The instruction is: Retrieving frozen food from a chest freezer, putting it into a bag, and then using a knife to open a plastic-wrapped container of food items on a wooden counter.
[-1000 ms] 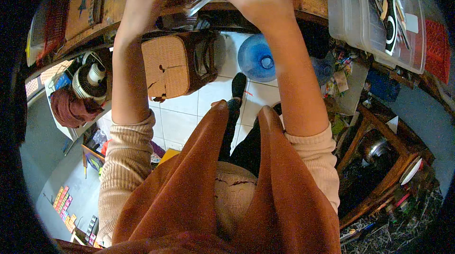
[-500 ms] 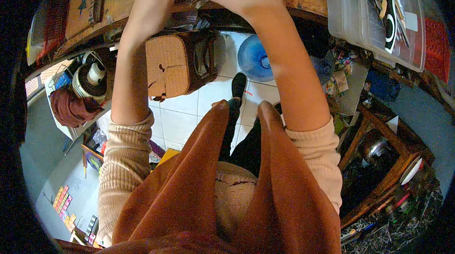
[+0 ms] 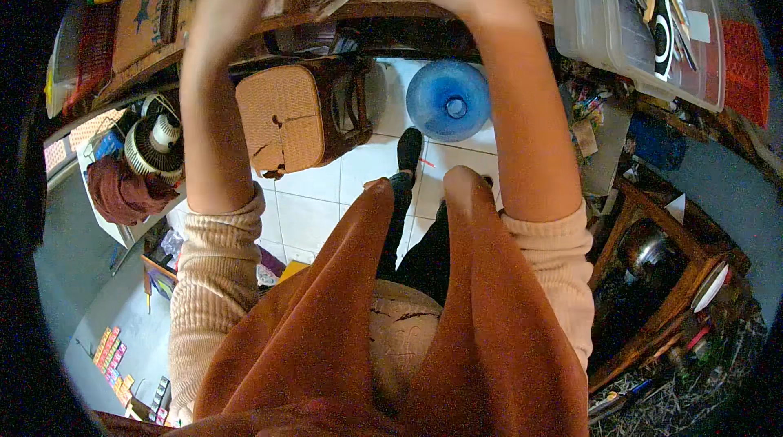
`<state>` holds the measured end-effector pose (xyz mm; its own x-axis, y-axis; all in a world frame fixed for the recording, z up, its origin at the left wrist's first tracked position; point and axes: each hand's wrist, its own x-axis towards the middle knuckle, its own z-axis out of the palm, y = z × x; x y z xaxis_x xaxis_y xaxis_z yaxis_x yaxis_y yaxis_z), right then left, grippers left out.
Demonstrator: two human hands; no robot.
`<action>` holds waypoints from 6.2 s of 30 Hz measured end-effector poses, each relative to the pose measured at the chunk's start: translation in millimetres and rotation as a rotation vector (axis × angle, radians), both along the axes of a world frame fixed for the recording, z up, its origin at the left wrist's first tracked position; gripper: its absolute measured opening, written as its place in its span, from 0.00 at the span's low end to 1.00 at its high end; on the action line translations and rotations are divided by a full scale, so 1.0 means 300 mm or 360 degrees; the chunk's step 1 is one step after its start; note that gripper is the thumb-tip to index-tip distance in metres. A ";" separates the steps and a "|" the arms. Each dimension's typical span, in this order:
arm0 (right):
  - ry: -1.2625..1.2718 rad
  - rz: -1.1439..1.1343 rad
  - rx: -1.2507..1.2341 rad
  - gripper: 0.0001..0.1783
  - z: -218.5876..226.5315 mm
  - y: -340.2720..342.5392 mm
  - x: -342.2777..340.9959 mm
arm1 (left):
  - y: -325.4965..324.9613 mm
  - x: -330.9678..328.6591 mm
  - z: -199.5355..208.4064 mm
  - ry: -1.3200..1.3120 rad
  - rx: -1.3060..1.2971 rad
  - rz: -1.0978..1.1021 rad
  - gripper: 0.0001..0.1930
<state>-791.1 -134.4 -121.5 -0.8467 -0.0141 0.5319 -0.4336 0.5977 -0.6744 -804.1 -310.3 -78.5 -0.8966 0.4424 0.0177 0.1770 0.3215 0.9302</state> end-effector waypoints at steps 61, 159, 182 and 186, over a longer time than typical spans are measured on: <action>-0.0623 -0.1042 -0.1405 0.11 -0.176 0.261 1.181 | 0.303 0.653 -0.536 -0.2177 0.0929 0.0183 0.51; -0.1019 -0.4107 0.0269 0.28 0.142 1.563 3.965 | 1.832 1.964 -0.341 -0.2883 0.0105 -0.1788 0.51; -0.1134 -0.4211 0.0385 0.26 0.099 1.554 4.044 | 1.949 2.016 -0.347 -0.3389 0.0180 -0.1533 0.50; -0.1006 -0.4138 0.0387 0.29 0.089 1.547 4.045 | 1.964 2.032 -0.367 -0.3484 0.0206 -0.1464 0.50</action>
<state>422.5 329.8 -94.8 0.5988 0.6139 0.5143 0.7944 -0.5369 -0.2840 -194.5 278.7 -188.5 0.7114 0.6535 -0.2586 -0.6945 0.7100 -0.1166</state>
